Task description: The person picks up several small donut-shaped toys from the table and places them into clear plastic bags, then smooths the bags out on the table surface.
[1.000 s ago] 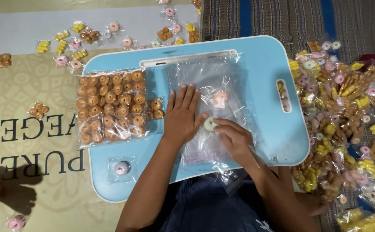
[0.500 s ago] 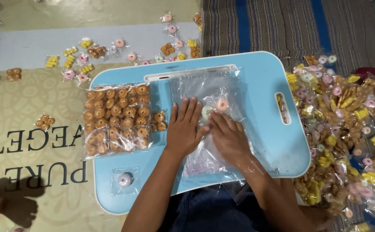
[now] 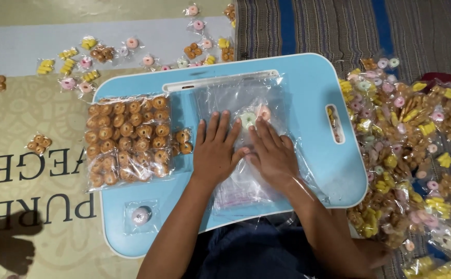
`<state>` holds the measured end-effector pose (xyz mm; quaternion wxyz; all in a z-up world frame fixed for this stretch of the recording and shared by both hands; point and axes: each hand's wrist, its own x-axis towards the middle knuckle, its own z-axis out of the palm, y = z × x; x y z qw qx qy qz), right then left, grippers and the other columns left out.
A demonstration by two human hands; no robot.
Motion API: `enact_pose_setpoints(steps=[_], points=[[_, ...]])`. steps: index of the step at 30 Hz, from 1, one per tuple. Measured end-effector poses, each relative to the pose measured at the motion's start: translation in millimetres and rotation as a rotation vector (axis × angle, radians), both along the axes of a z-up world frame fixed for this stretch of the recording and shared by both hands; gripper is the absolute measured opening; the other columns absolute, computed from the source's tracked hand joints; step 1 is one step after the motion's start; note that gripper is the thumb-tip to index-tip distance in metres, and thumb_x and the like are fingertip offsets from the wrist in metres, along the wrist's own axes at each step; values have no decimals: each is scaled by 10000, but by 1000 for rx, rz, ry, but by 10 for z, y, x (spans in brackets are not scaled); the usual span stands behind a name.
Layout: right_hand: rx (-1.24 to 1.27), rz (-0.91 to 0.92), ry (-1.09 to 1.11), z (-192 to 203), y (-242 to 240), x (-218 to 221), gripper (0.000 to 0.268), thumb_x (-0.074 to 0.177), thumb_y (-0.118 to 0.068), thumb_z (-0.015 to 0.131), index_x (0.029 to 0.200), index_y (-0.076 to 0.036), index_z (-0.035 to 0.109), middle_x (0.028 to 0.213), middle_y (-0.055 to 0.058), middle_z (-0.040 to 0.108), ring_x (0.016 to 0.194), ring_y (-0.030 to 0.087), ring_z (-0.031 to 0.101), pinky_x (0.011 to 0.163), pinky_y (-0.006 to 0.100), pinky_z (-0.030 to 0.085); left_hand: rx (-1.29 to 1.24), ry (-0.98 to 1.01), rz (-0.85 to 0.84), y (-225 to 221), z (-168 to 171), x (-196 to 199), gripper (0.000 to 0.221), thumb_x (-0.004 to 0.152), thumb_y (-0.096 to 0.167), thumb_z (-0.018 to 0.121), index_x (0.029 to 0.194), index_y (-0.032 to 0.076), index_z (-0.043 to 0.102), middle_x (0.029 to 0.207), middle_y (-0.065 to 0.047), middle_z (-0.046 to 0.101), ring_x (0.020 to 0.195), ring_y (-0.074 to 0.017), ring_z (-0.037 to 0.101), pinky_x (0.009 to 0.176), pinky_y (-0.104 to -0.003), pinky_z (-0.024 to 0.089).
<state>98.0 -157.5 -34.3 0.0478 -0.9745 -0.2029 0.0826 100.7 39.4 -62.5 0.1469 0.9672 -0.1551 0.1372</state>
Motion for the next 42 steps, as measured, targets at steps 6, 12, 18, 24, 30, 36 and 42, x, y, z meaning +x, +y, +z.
enact_pose_setpoints(steps=[6,12,18,24,30,36,42], points=[[93,16,-85,-102,-70,-76,552,1032,-457,474,1532,-224,461,1667,58,337,1541,304,282,1160,492,274,11,50,-3,8,64,12,769,1006,722,279,1571,220,423,1631,-142,370,1536,-357,270,1246,-591,129],[-5,-62,-7,-254,-26,21,589,1022,-548,416,1564,-321,391,1668,-51,315,1515,224,278,1134,457,272,45,-2,-42,-57,103,-34,627,1039,549,426,1549,184,466,1686,-15,323,1560,-386,205,1243,-619,125],[-1,6,-220,-660,-204,51,569,1010,-633,381,1467,-330,529,1413,-97,598,1498,169,313,1059,407,309,32,-211,-100,-103,96,-36,495,877,345,738,1335,173,664,1439,-17,605,1295,-270,565,1056,-463,444],[196,161,-569,-459,-342,-343,567,1010,-521,533,1485,-212,558,1523,41,549,1444,288,457,1171,440,366,23,-139,-147,-85,216,-59,401,928,337,706,1278,141,705,1371,-17,655,1293,-244,584,1049,-449,450],[618,208,-413,5,-906,-1033,164,986,-107,663,1084,-34,771,1284,107,725,1220,363,667,1019,465,552,59,-67,-162,-144,306,-40,435,941,330,642,1341,164,678,1430,6,634,1361,-222,535,1087,-416,402],[777,-150,-776,-362,-1944,-1379,386,679,100,609,979,-100,748,973,42,748,745,209,669,717,334,558,15,-29,-116,-222,410,-80,454,965,239,645,1381,57,666,1450,-30,634,1378,-250,549,1115,-412,365],[564,-865,-672,-1697,-2834,-1018,363,933,-52,528,1281,28,594,1345,209,582,1269,376,525,1088,478,409,-48,-34,-128,-254,473,-90,462,949,265,668,1353,41,677,1436,-61,648,1372,-282,541,1126,-431,357]])
